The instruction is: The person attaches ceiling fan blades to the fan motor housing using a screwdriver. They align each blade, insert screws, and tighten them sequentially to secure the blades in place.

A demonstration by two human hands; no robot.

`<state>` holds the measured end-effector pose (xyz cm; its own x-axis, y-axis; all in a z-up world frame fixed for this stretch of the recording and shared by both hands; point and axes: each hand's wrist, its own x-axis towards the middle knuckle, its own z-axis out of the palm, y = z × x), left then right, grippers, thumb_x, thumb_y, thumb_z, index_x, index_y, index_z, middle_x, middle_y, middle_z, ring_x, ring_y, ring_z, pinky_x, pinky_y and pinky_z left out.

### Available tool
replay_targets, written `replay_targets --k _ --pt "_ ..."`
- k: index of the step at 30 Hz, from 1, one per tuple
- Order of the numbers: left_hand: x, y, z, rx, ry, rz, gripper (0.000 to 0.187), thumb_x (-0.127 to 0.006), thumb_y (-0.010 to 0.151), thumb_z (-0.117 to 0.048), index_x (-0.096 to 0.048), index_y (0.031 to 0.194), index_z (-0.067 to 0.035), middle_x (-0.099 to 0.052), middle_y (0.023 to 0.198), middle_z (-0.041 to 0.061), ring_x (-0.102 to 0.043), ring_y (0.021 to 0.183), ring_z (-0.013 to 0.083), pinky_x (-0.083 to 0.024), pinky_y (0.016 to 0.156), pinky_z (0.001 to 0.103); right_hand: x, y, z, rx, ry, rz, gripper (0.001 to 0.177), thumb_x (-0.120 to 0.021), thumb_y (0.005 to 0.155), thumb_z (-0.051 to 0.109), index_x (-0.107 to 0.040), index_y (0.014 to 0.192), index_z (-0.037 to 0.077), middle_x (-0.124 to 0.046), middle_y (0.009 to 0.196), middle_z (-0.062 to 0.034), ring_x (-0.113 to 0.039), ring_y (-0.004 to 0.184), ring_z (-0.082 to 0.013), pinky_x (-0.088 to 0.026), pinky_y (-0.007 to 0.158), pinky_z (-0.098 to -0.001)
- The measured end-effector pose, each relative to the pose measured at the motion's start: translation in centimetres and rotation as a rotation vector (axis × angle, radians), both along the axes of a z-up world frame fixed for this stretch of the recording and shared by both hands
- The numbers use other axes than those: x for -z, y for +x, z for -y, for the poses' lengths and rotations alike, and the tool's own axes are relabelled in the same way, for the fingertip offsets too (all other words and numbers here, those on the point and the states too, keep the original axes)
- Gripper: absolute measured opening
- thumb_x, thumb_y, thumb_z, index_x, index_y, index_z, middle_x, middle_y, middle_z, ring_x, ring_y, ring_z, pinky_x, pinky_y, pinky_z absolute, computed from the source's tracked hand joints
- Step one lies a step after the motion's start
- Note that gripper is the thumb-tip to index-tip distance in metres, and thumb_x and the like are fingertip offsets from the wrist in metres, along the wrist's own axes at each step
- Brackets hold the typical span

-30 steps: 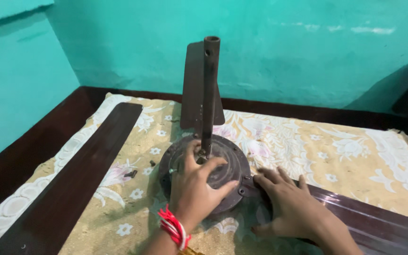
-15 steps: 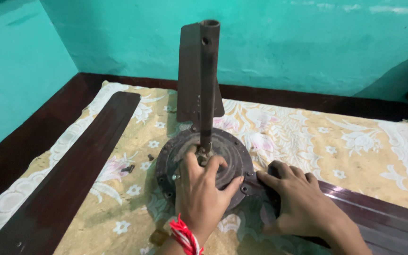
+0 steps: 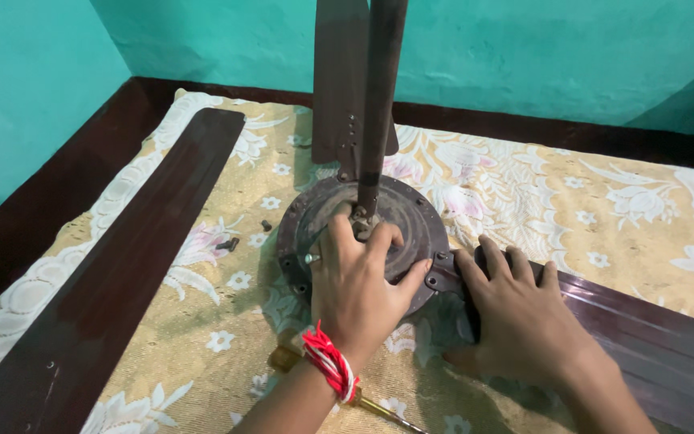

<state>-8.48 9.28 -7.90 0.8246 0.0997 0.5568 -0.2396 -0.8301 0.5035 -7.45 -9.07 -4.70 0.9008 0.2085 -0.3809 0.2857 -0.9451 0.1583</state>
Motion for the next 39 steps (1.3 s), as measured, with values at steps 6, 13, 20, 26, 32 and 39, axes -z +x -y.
replay_targets --k 6,13,20,26,32,39 --pt "0.0 0.0 0.0 0.001 0.002 -0.042 0.045 -0.088 0.072 -0.045 -0.065 0.096 -0.014 -0.049 0.116 0.018 -0.059 0.104 0.0383 -0.054 0.074 0.049 -0.3 -0.1 -1.3 0.029 -0.083 -0.033 0.123 -0.082 0.071 0.061 -0.015 0.157 0.006 -0.01 0.162 -0.0285 -0.012 0.149 -0.0494 -0.017 0.114 -0.0697" --pt "0.2 0.1 0.1 0.001 -0.011 0.009 0.042 -0.087 0.073 -0.043 -0.064 0.095 -0.015 -0.049 0.124 0.02 -0.058 0.107 0.0411 -0.054 0.08 0.05 -0.1 -0.5 -1.5 0.024 -0.007 0.064 0.113 -0.074 0.077 0.063 -0.02 0.154 0.0 -0.013 0.163 -0.0278 -0.013 0.149 -0.0479 -0.019 0.115 -0.0663" --pt "0.0 0.0 0.2 -0.01 -0.054 0.038 0.042 -0.087 0.073 -0.042 -0.065 0.096 -0.015 -0.049 0.127 0.021 -0.057 0.11 0.0428 -0.049 0.088 0.054 1.9 -0.3 -1.1 -0.156 0.131 0.265 0.119 -0.077 0.071 0.057 -0.021 0.158 -0.002 -0.03 0.162 -0.0178 -0.026 0.151 -0.0342 -0.016 0.117 -0.0615" --pt "-0.2 -0.3 1.3 -0.042 -0.117 -0.053 0.039 -0.085 0.078 -0.04 -0.066 0.1 -0.015 -0.05 0.128 0.018 -0.055 0.116 0.0412 -0.048 0.091 0.055 2.4 0.9 -0.3 -0.084 0.257 0.269 0.109 -0.08 0.072 0.052 -0.03 0.161 0.011 -0.045 0.153 -0.0121 -0.043 0.142 -0.0258 -0.023 0.122 -0.0559" --pt "-0.5 -0.3 2.8 -0.135 -0.106 -0.022 0.042 -0.084 0.078 -0.038 -0.065 0.104 -0.01 -0.046 0.136 0.022 -0.052 0.119 0.0431 -0.045 0.093 0.055 2.6 2.2 0.4 -0.057 0.282 0.28 0.108 -0.082 0.072 0.048 -0.029 0.163 0.021 -0.041 0.157 -0.0103 -0.041 0.144 -0.0252 -0.019 0.125 -0.0567" --pt "0.6 -0.6 0.3 -0.003 -0.115 0.389 0.055 -0.069 0.085 -0.033 -0.049 0.13 -0.009 -0.04 0.142 0.029 -0.039 0.137 0.0495 -0.028 0.115 0.067 1.2 1.1 -1.8 -0.411 0.526 0.48 0.121 -0.082 0.059 0.017 -0.012 0.155 -0.006 -0.013 0.165 -0.0292 -0.017 0.154 -0.0384 -0.018 0.121 -0.0519"
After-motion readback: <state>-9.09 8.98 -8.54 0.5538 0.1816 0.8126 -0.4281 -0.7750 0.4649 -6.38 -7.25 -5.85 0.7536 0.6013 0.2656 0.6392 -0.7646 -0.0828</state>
